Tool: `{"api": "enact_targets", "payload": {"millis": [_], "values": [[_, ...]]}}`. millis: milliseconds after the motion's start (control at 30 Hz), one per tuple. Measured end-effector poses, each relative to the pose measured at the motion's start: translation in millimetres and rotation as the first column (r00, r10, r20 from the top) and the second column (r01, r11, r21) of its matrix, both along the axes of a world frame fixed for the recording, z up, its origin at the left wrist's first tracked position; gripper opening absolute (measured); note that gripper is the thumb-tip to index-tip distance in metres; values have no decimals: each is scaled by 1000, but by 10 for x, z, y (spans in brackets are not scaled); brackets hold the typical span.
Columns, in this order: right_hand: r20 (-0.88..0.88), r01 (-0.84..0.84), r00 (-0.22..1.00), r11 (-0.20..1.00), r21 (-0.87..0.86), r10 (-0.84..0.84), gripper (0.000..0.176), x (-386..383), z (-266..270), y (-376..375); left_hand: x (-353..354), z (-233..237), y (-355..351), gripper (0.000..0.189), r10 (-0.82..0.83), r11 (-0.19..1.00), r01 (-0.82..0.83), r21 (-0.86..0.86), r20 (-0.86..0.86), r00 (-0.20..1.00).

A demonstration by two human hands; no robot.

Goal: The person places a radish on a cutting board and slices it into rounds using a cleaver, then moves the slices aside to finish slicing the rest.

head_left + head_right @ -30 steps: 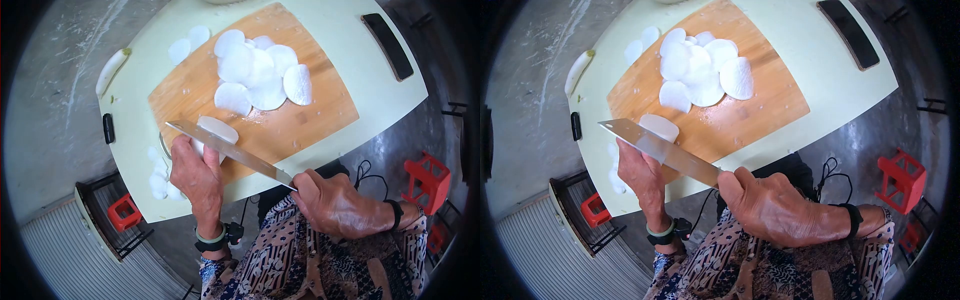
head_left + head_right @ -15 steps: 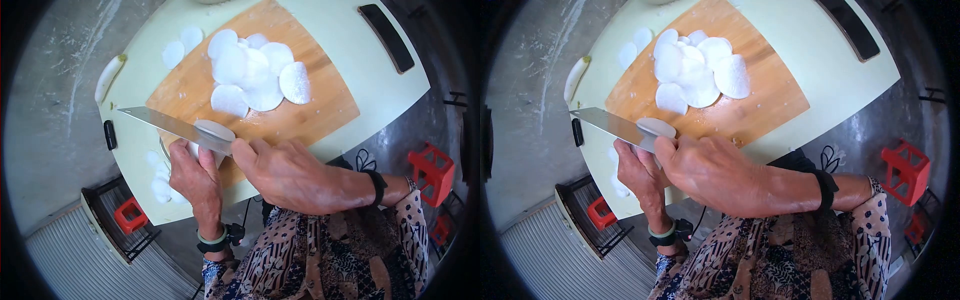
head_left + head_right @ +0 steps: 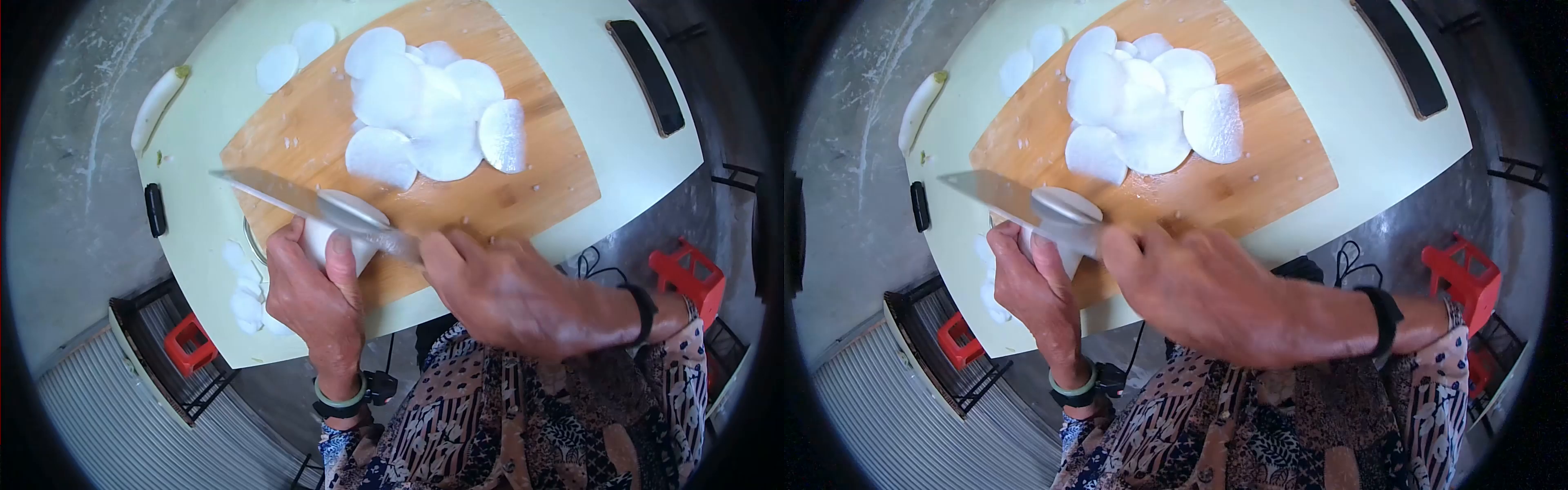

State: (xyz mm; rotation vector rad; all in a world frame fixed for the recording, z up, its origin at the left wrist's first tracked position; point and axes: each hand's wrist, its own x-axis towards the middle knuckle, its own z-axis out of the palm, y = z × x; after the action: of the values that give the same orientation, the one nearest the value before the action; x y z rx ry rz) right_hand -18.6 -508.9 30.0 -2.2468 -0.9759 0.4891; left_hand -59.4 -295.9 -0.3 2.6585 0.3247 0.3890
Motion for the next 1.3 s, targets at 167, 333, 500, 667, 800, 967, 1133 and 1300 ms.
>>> {"api": "enact_targets", "payload": {"millis": [167, 333, 500, 667, 800, 967, 1133, 1300], "values": [[-99, -5, 995, 996, 95, 14, 21, 265, -63, 56, -7, -9, -72, 48, -15, 999, 12, 36, 69, 997], [-83, 77, 995, 942, 328, -53, 14, 248, -184, -29, -18, -8, -46, 48, -43, 996, 35, 86, 91, 995], [-45, 288, 957, 953, 90, -285, 23, 180, 26, -268, -1, 89, -32, 59, -163, 982, 162, 95, 4, 987], [-202, 227, 960, 963, 145, -196, 18, -166, 24, -363, 20, 91, 30, 60, -180, 978, 181, 101, -22, 984], [-58, 129, 991, 979, 155, -121, 20, -313, 61, -393, 30, 33, 61, 56, -138, 987, 138, 88, 2, 990], [-177, 123, 980, 980, 154, -95, 21, -389, 112, -442, 20, -23, 60, 52, -127, 976, 120, 183, 27, 992], [-125, 99, 989, 987, 126, -83, 23, -438, 57, -389, 13, 4, 74, 49, -112, 983, 111, 145, 5, 994], [18, 23, 999, 982, 186, -26, 20, -427, 13, -370, 17, -2, 98, 64, -58, 994, 60, 88, -23, 998]]}}
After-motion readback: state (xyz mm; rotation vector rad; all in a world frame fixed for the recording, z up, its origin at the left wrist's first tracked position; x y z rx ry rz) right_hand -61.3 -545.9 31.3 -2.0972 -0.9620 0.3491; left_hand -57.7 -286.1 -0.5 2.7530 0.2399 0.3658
